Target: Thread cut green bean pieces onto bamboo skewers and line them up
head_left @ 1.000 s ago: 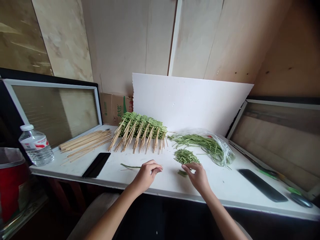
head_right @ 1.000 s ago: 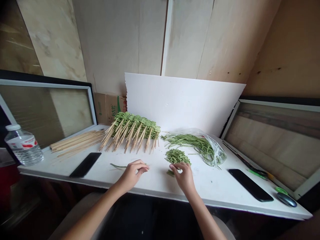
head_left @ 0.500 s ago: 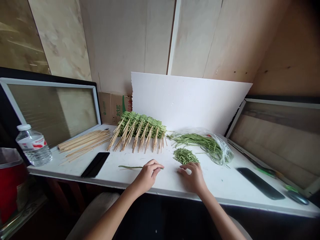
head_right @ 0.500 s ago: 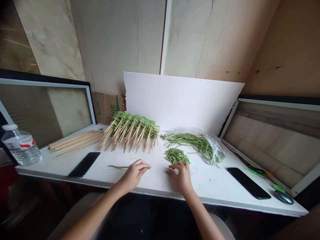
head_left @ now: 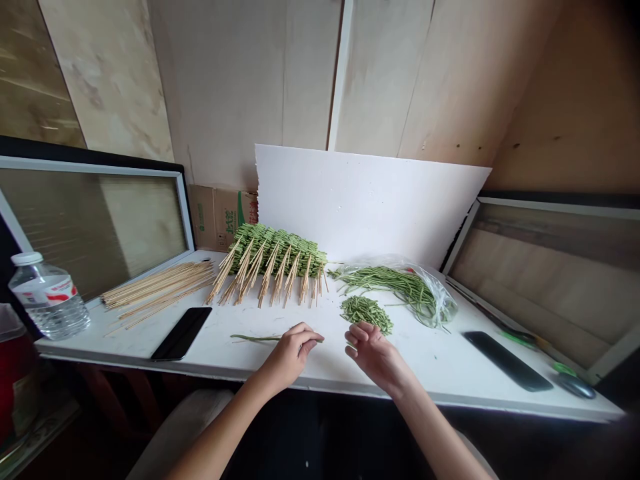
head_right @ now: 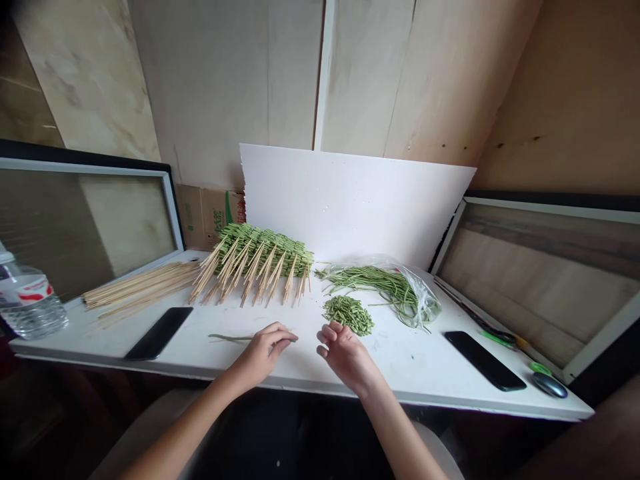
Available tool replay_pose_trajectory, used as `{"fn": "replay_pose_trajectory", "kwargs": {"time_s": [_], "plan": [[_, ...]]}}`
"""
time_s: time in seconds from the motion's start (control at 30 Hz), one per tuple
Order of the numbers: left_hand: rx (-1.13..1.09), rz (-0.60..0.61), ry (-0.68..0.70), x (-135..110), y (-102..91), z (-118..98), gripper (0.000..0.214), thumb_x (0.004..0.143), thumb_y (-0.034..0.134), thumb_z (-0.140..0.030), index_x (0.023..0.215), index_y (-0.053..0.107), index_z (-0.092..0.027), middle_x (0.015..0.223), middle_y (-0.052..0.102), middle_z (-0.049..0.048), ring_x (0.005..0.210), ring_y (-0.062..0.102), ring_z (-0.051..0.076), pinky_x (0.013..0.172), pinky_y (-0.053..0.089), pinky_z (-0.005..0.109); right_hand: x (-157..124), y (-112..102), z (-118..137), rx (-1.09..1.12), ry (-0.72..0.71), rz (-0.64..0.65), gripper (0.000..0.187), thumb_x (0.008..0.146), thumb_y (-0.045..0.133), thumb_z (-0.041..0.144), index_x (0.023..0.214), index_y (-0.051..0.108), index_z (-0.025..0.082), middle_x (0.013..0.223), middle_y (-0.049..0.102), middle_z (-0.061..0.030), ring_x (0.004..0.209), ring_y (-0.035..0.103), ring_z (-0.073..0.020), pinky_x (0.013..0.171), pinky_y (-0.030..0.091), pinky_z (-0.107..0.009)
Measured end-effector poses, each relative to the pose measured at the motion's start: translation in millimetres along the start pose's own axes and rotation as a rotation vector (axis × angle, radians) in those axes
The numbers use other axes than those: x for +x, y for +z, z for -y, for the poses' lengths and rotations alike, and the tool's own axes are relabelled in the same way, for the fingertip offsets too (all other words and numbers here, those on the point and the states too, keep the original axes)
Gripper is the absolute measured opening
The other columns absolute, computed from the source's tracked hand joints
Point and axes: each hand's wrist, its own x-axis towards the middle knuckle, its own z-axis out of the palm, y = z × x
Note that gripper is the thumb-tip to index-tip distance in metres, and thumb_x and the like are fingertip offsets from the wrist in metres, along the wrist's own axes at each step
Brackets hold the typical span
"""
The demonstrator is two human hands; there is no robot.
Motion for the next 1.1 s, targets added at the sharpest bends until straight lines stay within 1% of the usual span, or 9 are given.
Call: {"fn": "replay_pose_trajectory", "kwargs": {"time_s": [0.17,0.3,0.4,0.57,0.7,0.8,0.87,0.97,1.1], "plan": [[-0.015,0.007,-0.006,-1,1.0,-2,0.026,0.105,0.051,-0.024,0.109,0.077,-0.022,0.103,0.07,0.0079,0.097,0.068,0.021,0.09,0.054,0.034,-7,12,3,0.15,0.073,0.065,0.065,0.072,0.074,0.069,0.076,0.025,0.027,0.077,0.023,0.0031,0.074,0.037,-0.02,0.065,0.04,-0.032],[-0.013,0.02,-0.005,-1,0.3,-5,0.026,0.105,0.051,-0.024,0.11,0.076,-0.022,0.103,0.07,0.0078,0.097,0.068,0.021,0.089,0.054,0.033,-9,16,3,0.112,0.098,0.099,0.074,0.064,0.077,0.077,0.076,0.024,0.026,0.076,0.026,0.0031,0.077,0.041,-0.0211,0.066,0.04,-0.033],[-0.013,0.027,-0.002,-1,0.3,-6,0.027,0.105,0.049,-0.025,0.111,0.076,-0.022,0.103,0.07,0.0081,0.097,0.067,0.021,0.089,0.054,0.034,-11,17,2,0.063,0.097,0.115,0.075,0.063,0.074,0.084,0.075,0.027,0.026,0.076,0.031,0.0021,0.078,0.044,-0.022,0.067,0.041,-0.034],[-0.006,0.039,-0.007,-1,0.2,-6,0.029,0.106,0.048,-0.027,0.11,0.076,-0.022,0.102,0.07,0.008,0.096,0.068,0.021,0.089,0.054,0.034,-13,20,0,0.088,0.107,0.148,0.076,0.06,0.077,0.082,0.074,0.027,0.026,0.077,0.034,0.0014,0.078,0.044,-0.0217,0.067,0.041,-0.033],[-0.005,0.038,-0.002,-1,-0.7,-7,0.029,0.105,0.049,-0.027,0.108,0.077,-0.023,0.1,0.069,0.0071,0.093,0.067,0.02,0.086,0.054,0.032,-14,20,-5,0.103,0.113,0.169,0.071,0.065,0.077,0.078,0.074,0.028,0.026,0.078,0.037,0.0003,0.08,0.046,-0.0224,0.069,0.042,-0.034],[0.004,0.028,0.018,0,0.3,-5,0.027,0.104,0.052,-0.027,0.108,0.078,-0.023,0.097,0.068,0.0068,0.09,0.067,0.019,0.083,0.054,0.032,-12,18,-8,0.09,0.081,0.148,0.064,0.07,0.074,0.077,0.076,0.035,0.027,0.079,0.042,-0.0003,0.079,0.048,-0.0214,0.068,0.043,-0.033],[-0.001,0.009,0.019,0,2.1,-3,0.024,0.102,0.055,-0.024,0.109,0.077,-0.022,0.098,0.068,0.0071,0.089,0.067,0.019,0.083,0.055,0.032,-9,16,-9,0.019,0.036,0.116,0.054,0.077,0.071,0.075,0.081,0.047,0.026,0.079,0.047,-0.0006,0.075,0.048,-0.0192,0.067,0.043,-0.032],[-0.007,-0.043,0.001,0,5.4,-1,0.021,0.097,0.062,-0.018,0.114,0.074,-0.021,0.096,0.07,0.0064,0.089,0.068,0.02,0.084,0.055,0.033,-6,14,-10,-0.273,-0.062,0.029,0.041,0.088,0.067,0.064,0.097,0.063,0.025,0.085,0.058,-0.0026,0.074,0.052,-0.0181,0.066,0.044,-0.031],[-0.01,-0.077,-0.019,-1,9.8,0,0.028,0.092,0.068,-0.013,0.118,0.07,-0.021,0.093,0.071,0.004,0.088,0.069,0.019,0.085,0.056,0.032,-6,17,-15,-0.663,-0.156,-0.052,0.036,0.09,0.072,0.054,0.112,0.072,0.025,0.102,0.071,-0.007,0.088,0.064,-0.0223,0.069,0.047,-0.031]]}}
